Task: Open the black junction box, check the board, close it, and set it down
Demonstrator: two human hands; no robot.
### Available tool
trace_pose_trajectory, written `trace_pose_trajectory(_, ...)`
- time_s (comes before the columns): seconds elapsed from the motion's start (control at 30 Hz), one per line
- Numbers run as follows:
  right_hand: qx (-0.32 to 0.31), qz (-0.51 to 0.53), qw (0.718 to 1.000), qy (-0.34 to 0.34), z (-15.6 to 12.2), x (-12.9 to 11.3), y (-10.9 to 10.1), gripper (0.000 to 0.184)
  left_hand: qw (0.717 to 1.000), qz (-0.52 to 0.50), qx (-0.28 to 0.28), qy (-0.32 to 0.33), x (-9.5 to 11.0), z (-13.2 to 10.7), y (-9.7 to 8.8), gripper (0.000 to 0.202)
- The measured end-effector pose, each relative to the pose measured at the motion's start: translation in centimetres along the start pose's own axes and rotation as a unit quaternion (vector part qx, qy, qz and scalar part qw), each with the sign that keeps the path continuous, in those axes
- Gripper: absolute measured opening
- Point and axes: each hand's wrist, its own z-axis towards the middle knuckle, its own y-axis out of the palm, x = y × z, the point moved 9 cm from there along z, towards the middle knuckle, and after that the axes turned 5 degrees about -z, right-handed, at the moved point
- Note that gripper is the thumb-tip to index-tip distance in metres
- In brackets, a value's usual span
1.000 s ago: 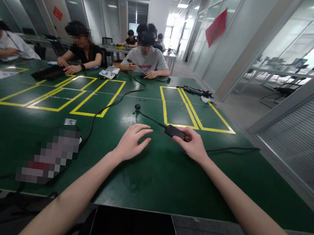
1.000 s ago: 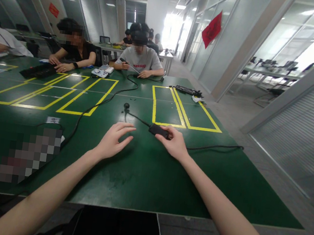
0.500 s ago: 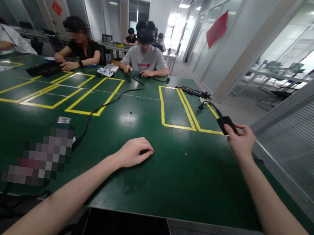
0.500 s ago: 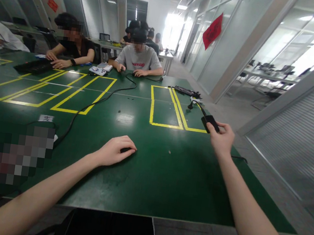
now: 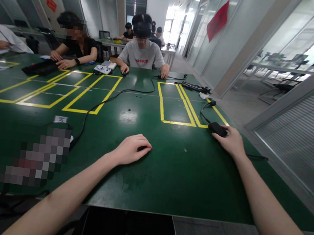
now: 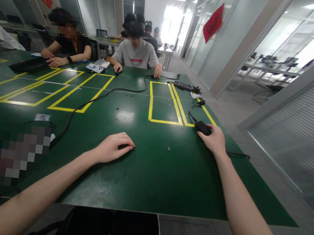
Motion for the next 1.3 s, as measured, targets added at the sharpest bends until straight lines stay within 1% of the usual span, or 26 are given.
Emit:
trace_pose_trajectory(0.1, -0.012, -0.028, 0.999, 0.034, -0.2, 0.1, 0.0, 0.037, 1.0, -0.003, 0.001, 0.002, 0.0, 0.0, 0.0, 0.018)
trace_pose_trajectory(0.23, 0.0, -0.022, 0.998, 0.063, -0.8, -1.1, -0.8, 0.036, 1.0, 0.004, 0.003, -0.007, -0.4, 0.1, -0.1, 0.017)
trace_pose_trajectory(0.37, -0.007, -0.005, 0.991, 0.134, -1.6, -1.7, -1.6, 0.035, 1.0, 0.005, 0.003, -0.018, -0.8, 0.1, 0.0, 0.018)
trace_pose_trajectory(0.47, -0.017, 0.002, 0.985, 0.173, -2.0, -1.8, -2.0, 0.035, 1.0, 0.007, 0.001, -0.016, -0.8, 0.1, 0.1, 0.018)
trace_pose_trajectory(0.57, -0.025, 0.014, 0.981, 0.192, -2.0, -1.4, -1.9, 0.037, 1.0, 0.005, 0.0, -0.016, -0.7, 0.1, 0.1, 0.018)
trace_pose_trajectory(0.73, -0.045, 0.056, 0.974, 0.214, -1.8, -0.3, -1.0, 0.043, 1.0, -0.001, 0.0, -0.018, -0.6, 0.1, 0.0, 0.016)
trace_pose_trajectory(0.83, -0.039, 0.069, 0.972, 0.219, -1.7, 0.1, -0.8, 0.057, 1.0, -0.001, -0.002, -0.018, -0.6, 0.1, 0.0, 0.015)
trace_pose_trajectory(0.9, -0.034, 0.057, 0.975, 0.211, -1.7, 0.0, -0.9, 0.066, 1.0, 0.0, -0.001, -0.016, -0.5, 0.2, 0.0, 0.015)
trace_pose_trajectory(0.93, -0.032, 0.042, 0.978, 0.199, -1.6, -0.2, -1.0, 0.068, 1.0, 0.001, -0.001, -0.015, -0.5, 0.2, 0.0, 0.015)
trace_pose_trajectory(1.03, -0.018, -0.017, 0.991, 0.135, -1.4, -1.2, -1.4, 0.065, 1.0, 0.005, -0.001, -0.011, -0.4, 0.2, -0.1, 0.015)
trace_pose_trajectory(1.13, 0.002, -0.037, 0.997, 0.07, -1.1, -2.0, -1.6, 0.06, 1.0, 0.005, -0.001, -0.01, -0.3, 0.1, 0.0, 0.014)
trace_pose_trajectory(1.2, 0.024, -0.037, 0.998, 0.045, -0.7, -1.9, -1.8, 0.059, 1.0, 0.004, -0.001, -0.011, -0.4, 0.1, 0.0, 0.014)
trace_pose_trajectory(1.3, 0.078, -0.045, 0.996, 0.014, -0.1, -1.3, -2.3, 0.055, 1.0, 0.004, 0.0, -0.012, -0.5, 0.1, 0.1, 0.014)
